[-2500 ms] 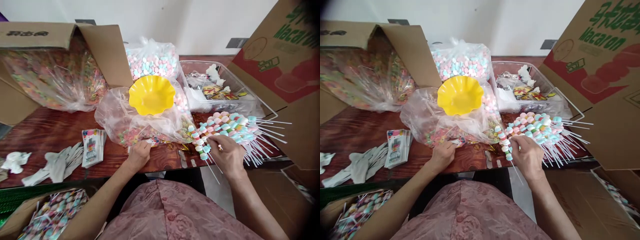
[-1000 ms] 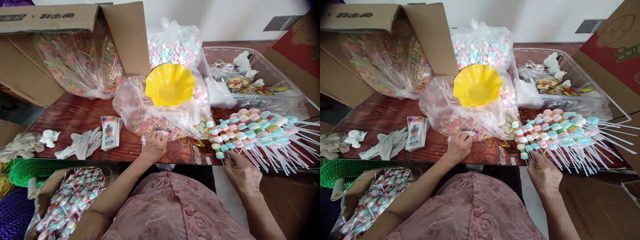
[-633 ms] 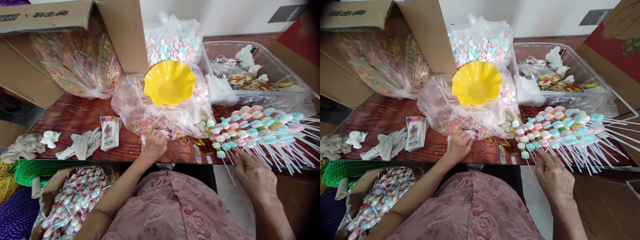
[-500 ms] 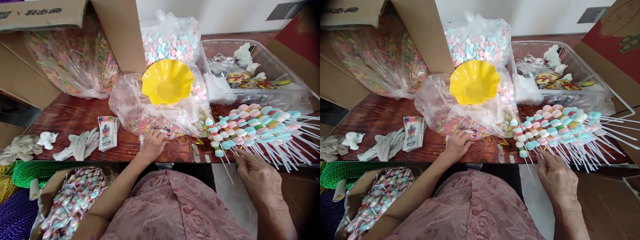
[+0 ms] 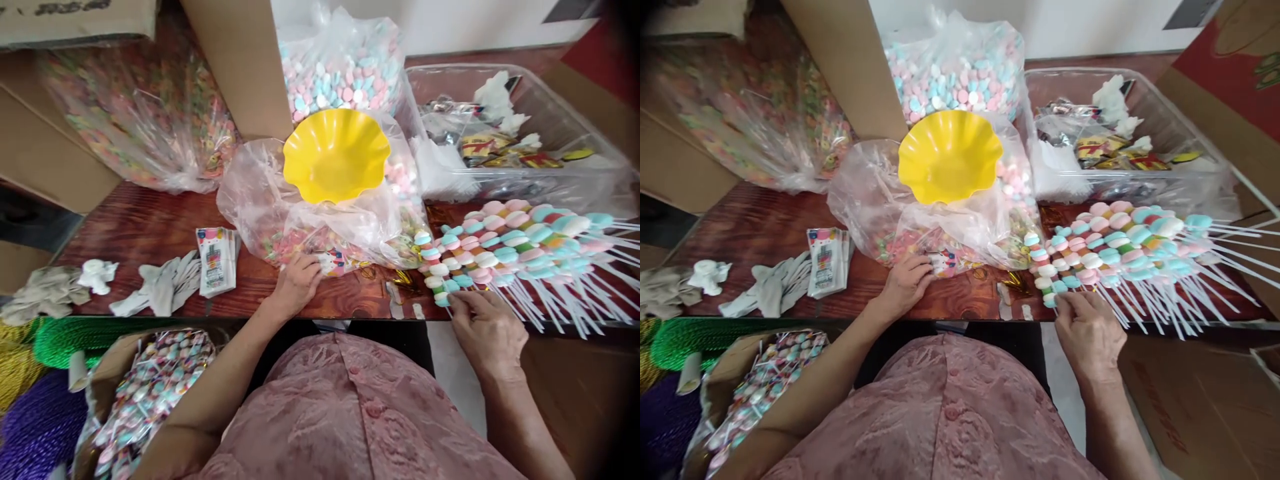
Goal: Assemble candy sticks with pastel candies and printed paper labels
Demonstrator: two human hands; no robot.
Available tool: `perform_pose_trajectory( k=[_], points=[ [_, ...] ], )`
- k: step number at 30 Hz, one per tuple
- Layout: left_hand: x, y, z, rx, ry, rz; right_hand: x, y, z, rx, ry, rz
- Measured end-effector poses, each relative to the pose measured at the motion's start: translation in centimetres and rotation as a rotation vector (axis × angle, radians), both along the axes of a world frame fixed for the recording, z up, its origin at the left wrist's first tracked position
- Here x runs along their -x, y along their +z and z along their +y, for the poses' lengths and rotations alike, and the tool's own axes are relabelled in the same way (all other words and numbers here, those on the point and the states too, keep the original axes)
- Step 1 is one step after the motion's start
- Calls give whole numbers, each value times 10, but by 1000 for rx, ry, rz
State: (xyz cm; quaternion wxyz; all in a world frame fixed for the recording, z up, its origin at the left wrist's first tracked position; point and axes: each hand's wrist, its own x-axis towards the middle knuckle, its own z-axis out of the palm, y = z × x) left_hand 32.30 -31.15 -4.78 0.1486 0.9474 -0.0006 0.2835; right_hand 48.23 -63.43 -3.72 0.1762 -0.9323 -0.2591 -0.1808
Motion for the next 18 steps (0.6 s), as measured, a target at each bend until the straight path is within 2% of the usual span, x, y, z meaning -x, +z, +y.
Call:
perform_pose_trajectory(
  k=[3,7,10,14,16,18],
  points=[
    [2,-1,2,13,-33,39,-4,-3,3,-40,-34,135],
    [1,-6,8,85,-29,-19,-7,-2,7,-55,-45,237],
    [0,-5,11,239,-15,-61,-6,6,1,-127,-77,241],
    [-1,4,17,473,-1,-16,10,28,-11,-239,-122,188],
    [-2,7,21,551,-21,22,20,40,-8,-244,-44,172],
    [-3,9,24,592,-37,52,27,48,4,-231,134,162]
  ],
)
